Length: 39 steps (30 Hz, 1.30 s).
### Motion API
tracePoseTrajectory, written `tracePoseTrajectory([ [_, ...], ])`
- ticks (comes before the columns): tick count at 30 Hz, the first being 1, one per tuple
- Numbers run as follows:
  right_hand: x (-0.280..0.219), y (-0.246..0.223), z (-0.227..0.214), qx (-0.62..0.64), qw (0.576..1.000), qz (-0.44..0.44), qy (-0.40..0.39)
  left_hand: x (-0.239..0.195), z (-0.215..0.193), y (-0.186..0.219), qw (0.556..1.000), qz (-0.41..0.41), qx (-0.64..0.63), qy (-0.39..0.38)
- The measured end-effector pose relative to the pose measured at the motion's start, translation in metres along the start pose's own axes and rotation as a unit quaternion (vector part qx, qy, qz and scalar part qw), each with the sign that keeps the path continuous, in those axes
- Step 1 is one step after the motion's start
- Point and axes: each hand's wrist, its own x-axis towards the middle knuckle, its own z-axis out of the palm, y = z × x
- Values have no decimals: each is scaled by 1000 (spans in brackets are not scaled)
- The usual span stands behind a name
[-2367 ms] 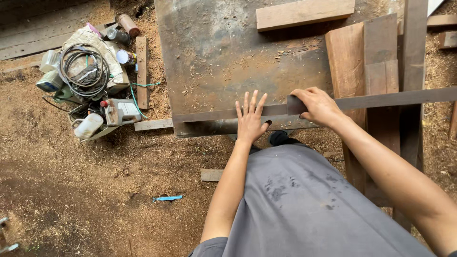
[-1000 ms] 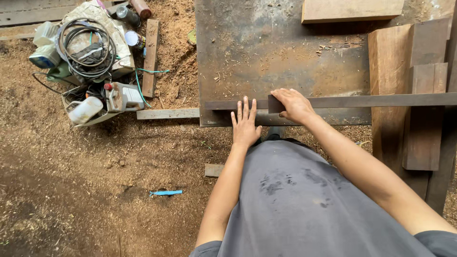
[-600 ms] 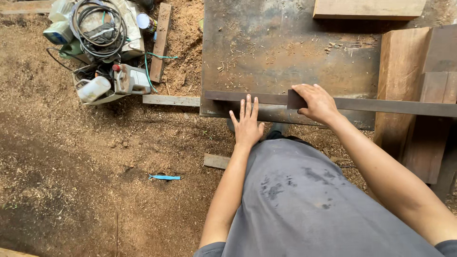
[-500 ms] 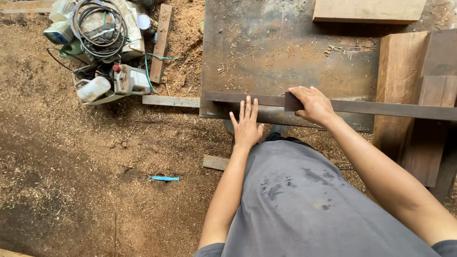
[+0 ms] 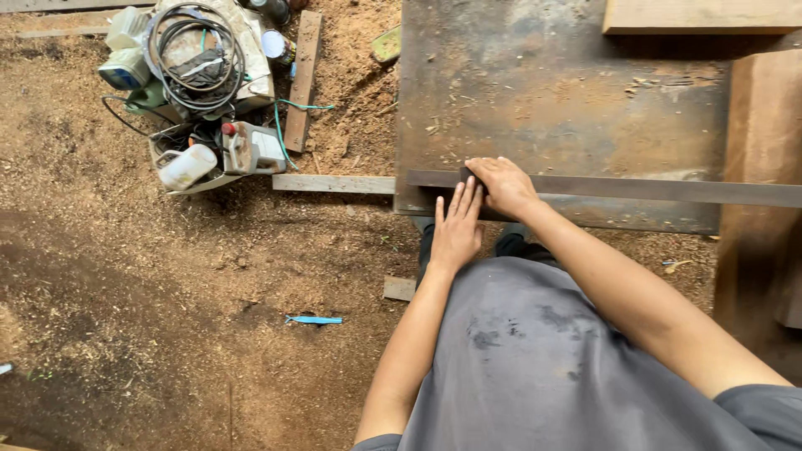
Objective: The person sands a long wooden plank using a sanding block held in the right hand while stabilizing the wood with the left hand. The person repeatedly moves the sanding block back and forth along the length of the plank on a metal workbench.
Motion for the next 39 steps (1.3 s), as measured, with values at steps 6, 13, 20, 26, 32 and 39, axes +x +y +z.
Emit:
tracePoseTrajectory([
  [6,45,-53,22,-22,999,31,-17,-4,-30,-81,998,6,-20,-52],
  [13,23,-75,-33,9,990,130,-56,6,-50,-120,993,70,-72,-56],
  [20,40,-96,41,-52,991,95,80,31,-59,-147,992,69,-80,-63],
  [26,19,-125,27,-125,971,124,163,35,-53,-157,985,142,-65,-79],
  [32,7,-118,14,-91,977,149,124,41,-53,-160,982,132,-93,-96],
  [39,19,-119,34,19,948,241,209,50,-53,-137,982,134,-10,-134],
])
